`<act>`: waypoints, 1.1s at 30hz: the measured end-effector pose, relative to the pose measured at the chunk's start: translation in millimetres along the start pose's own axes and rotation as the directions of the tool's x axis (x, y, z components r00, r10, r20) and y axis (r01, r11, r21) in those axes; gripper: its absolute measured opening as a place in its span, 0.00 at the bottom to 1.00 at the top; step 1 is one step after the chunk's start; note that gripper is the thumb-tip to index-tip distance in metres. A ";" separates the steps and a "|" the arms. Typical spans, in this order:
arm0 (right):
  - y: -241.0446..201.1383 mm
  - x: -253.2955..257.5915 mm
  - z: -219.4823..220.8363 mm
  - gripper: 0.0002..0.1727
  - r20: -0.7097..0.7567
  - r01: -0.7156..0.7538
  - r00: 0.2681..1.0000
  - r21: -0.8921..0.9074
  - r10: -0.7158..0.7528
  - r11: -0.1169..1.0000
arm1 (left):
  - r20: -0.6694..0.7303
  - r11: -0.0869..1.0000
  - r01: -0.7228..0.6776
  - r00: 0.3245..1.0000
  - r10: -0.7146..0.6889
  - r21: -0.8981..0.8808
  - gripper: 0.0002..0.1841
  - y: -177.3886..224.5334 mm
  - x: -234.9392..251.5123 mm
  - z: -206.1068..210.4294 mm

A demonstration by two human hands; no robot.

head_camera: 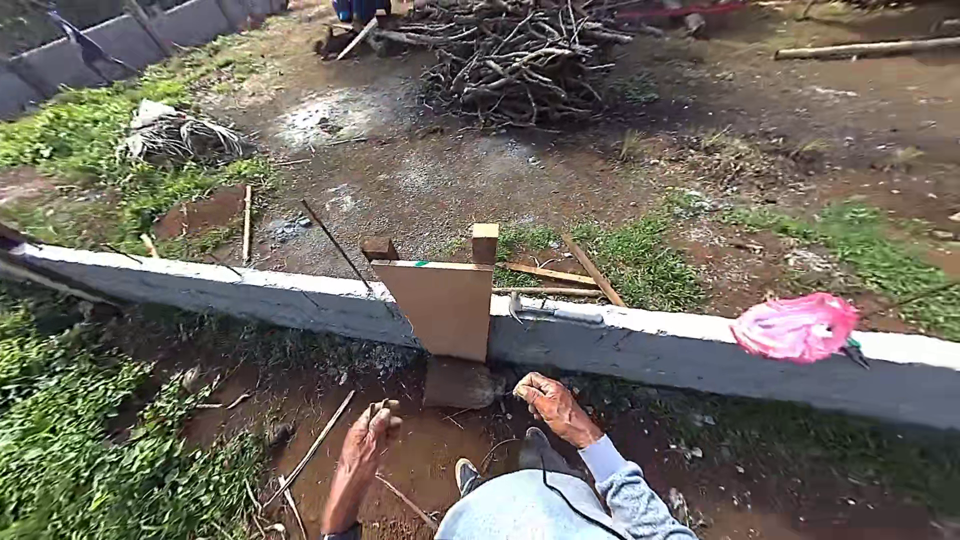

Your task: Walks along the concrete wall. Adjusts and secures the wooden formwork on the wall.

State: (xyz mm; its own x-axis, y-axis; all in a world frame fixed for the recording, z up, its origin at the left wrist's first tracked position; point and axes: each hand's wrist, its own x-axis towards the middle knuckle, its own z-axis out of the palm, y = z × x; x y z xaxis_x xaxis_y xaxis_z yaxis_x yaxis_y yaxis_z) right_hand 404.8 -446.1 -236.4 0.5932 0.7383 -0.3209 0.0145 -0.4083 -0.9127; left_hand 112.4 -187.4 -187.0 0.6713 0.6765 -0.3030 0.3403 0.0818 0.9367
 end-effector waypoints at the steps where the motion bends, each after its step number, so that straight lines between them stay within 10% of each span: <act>1: 4.4 -5.6 6.6 0.13 0.011 -0.015 1.000 0.017 0.015 1.000 | -0.121 0.984 -0.079 0.991 0.060 -0.160 0.21 10.0 7.2 -1.7; 5: 26.7 -18.7 34.7 0.13 0.106 -0.016 0.994 0.017 0.014 1.000 | -0.119 0.549 -0.219 0.970 0.212 -0.806 0.21 76.5 9.9 -2.4; 8: 38.4 -18.9 47.5 0.14 0.175 0.067 0.983 -0.077 -0.052 0.995 | 0.162 0.579 -0.135 0.887 0.432 -0.804 0.21 116.3 -9.7 5.8; 12: 38.7 -13.2 52.3 0.14 0.199 0.092 0.978 -0.113 -0.069 0.989 | 0.661 0.850 -0.526 0.631 0.406 -0.019 0.23 166.1 -31.0 -17.4; 15: 24.3 -10.6 45.8 0.13 0.180 0.103 0.980 -0.058 -0.091 0.993 | 0.688 0.552 -0.640 0.709 0.154 0.535 0.22 191.3 -40.7 -23.4; 21: 2.3 -11.8 53.2 0.13 0.236 0.162 0.961 -0.059 -0.144 0.985 | 0.532 0.192 -0.498 0.816 -0.228 0.846 0.19 195.7 -23.4 -9.3; 25: 4.2 -6.7 69.2 0.13 0.181 0.162 0.972 -0.063 -0.148 0.985 | 0.525 0.475 -0.559 0.823 0.216 0.680 0.16 179.7 -4.0 -13.1; 28: 8.2 -1.2 74.6 0.09 0.117 0.166 0.980 -0.041 -0.160 0.985 | 0.399 0.831 -0.547 0.787 0.470 0.101 0.16 173.4 15.6 8.5; 30: 9.8 -0.1 76.2 0.09 0.088 0.160 0.984 -0.047 -0.155 0.986 | 0.380 0.854 -0.398 0.772 0.509 -0.334 0.17 175.8 30.9 34.9; 33: 11.3 4.1 78.3 0.08 0.064 0.171 0.984 -0.067 -0.167 0.983 | 0.538 0.857 -0.424 0.668 0.514 -0.293 0.16 189.3 38.6 49.3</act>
State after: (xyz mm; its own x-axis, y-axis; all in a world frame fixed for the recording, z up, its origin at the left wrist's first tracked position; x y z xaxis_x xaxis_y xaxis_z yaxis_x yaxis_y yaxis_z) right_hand 344.4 -405.6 -267.8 0.5298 0.8288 -0.1797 0.1695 -0.3112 -0.9351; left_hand 235.2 -181.9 -30.0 0.9776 0.1007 0.1850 -0.1857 -0.0019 0.9826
